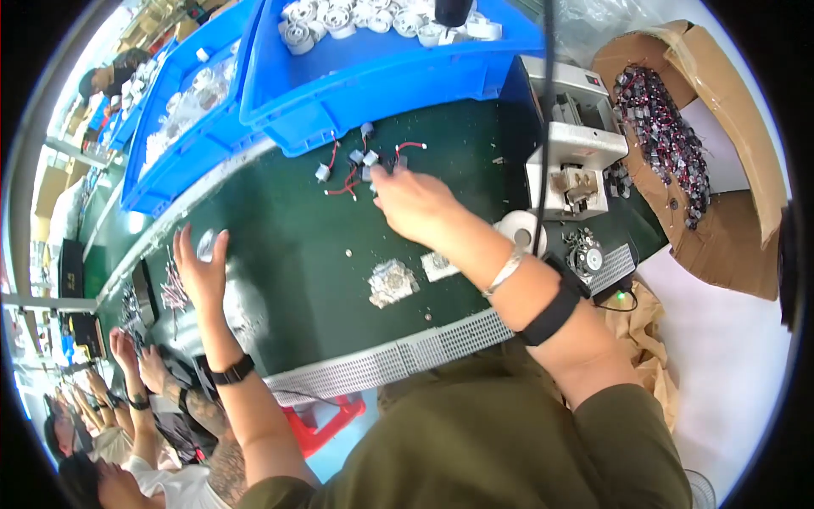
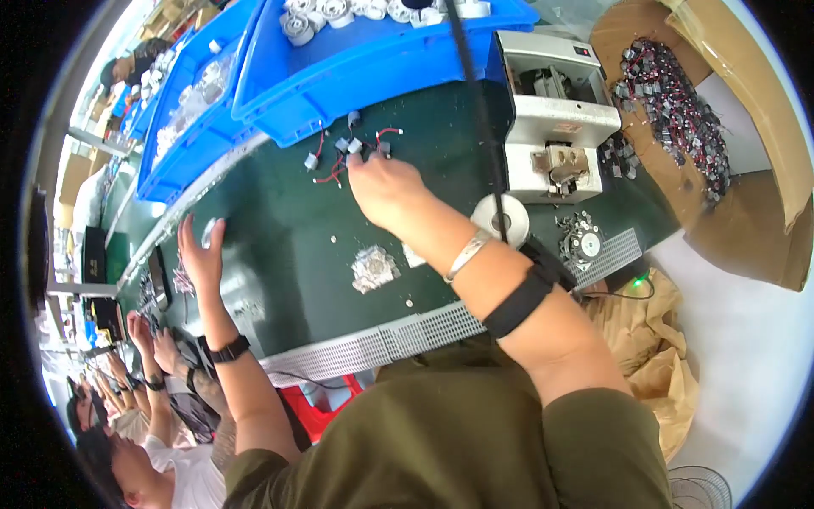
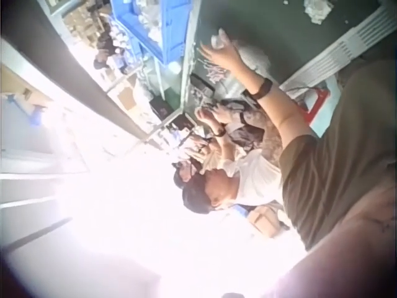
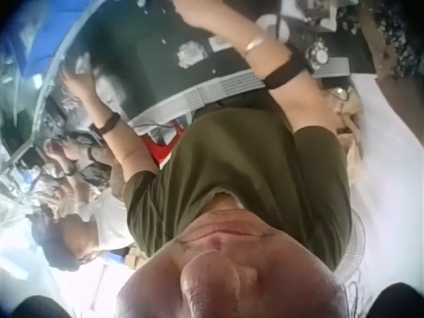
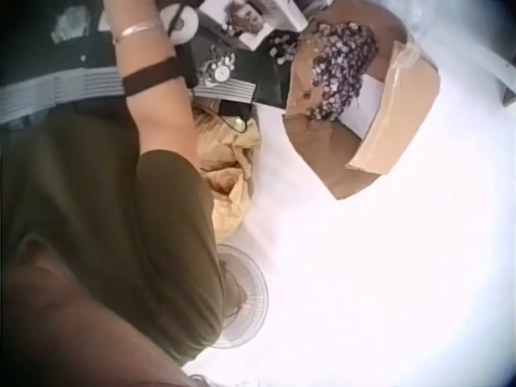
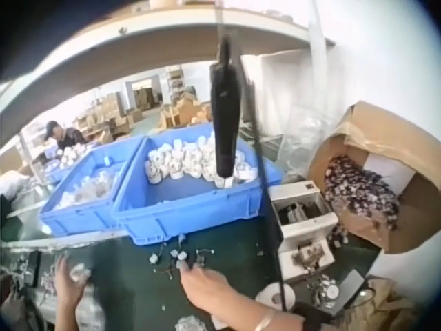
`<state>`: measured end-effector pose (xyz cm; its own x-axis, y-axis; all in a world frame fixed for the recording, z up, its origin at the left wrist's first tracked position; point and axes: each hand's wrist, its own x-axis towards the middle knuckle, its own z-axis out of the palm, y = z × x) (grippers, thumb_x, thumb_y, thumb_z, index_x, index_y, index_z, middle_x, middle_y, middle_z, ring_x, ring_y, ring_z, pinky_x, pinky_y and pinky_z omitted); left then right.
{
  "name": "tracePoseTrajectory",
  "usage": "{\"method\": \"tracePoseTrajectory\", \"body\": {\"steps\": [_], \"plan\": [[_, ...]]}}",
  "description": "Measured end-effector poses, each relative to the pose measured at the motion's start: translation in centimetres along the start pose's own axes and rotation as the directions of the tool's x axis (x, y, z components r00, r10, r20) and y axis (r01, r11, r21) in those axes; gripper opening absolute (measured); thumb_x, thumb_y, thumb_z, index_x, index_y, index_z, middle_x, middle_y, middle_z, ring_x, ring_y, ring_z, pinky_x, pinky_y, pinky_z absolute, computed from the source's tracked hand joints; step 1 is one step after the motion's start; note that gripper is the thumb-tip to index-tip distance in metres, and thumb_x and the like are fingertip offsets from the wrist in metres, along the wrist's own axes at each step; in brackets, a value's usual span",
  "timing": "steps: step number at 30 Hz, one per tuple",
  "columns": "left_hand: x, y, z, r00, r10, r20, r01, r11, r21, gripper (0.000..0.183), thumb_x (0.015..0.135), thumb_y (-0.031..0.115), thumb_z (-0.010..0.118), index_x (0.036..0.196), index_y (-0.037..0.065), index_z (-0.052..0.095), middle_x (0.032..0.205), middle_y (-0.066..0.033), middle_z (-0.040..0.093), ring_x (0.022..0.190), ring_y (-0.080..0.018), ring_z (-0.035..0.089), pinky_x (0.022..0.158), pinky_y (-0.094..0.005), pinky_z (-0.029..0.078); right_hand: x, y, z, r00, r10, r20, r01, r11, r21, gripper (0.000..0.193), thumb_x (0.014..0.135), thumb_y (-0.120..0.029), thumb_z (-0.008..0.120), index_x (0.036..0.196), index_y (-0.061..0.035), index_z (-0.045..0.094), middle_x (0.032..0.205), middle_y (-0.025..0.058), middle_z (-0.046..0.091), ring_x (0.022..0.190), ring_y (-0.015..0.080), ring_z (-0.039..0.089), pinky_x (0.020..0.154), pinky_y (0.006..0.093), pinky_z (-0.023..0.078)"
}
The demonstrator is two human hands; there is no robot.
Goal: The person assembles a device by placing a motor into a plastic housing and securing it with screws using a power screwdriver. This process is repeated for several units, picking up components from bins and setting the completed assemblies on the workbench.
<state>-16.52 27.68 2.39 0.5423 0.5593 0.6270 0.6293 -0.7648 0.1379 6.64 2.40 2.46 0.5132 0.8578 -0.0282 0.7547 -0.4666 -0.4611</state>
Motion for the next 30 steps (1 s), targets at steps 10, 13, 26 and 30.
{"method": "tracePoseTrajectory", "body": {"steps": [10,13,26,30], "plan": [[7.7,17.5,-4.6,0.954,0.295,-0.055,-0.268,0.757,-0.596,0.029,0.077,0.012,0.071,0.103,0.001,0.063,0.103,-0.0151,0.064,0.095,-0.0270,0.062,0.085,-0.0340,0.048,-1.4,1.7,-0.7,0.997,0.034,-0.073,-0.033,0.999,0.017,0.026,0.080,-0.010,0.059,0.100,0.0031,0.050,0.091,0.0236,0.058,0.079,0.0401,0.062,0.067,0.0461,0.051],[11.6,21.5,-2.3,0.946,0.315,-0.069,-0.278,0.688,-0.670,0.024,0.078,0.014,0.071,0.098,0.001,0.065,0.089,-0.0129,0.067,0.082,-0.0226,0.065,0.076,-0.0316,0.050,-3.6,1.8,-3.3,0.964,-0.083,-0.252,0.138,0.968,0.210,0.031,0.076,-0.003,0.058,0.106,-0.0049,0.050,0.091,0.0172,0.059,0.080,0.0371,0.060,0.067,0.0434,0.050],[23.5,36.9,19.5,0.349,0.759,0.549,-0.426,0.651,-0.628,0.053,0.067,0.035,0.071,0.109,0.004,0.061,0.103,-0.0213,0.063,0.100,-0.0370,0.059,0.088,-0.0428,0.046,-9.0,3.7,-7.2,0.983,-0.116,-0.142,0.179,0.776,0.604,0.020,0.079,-0.011,0.069,0.091,-0.0054,0.054,0.084,0.0082,0.060,0.067,0.0203,0.063,0.057,0.0292,0.050],[23.5,35.6,18.2,0.324,0.793,0.517,-0.588,0.596,-0.546,0.057,0.067,0.032,0.070,0.115,0.004,0.057,0.105,-0.0216,0.062,0.099,-0.0364,0.060,0.087,-0.0419,0.047,-9.8,4.1,-6.6,0.953,-0.101,-0.284,0.246,0.806,0.538,0.028,0.077,-0.017,0.073,0.087,-0.0069,0.048,0.074,0.0046,0.058,0.059,0.0167,0.061,0.051,0.0276,0.047]]}}
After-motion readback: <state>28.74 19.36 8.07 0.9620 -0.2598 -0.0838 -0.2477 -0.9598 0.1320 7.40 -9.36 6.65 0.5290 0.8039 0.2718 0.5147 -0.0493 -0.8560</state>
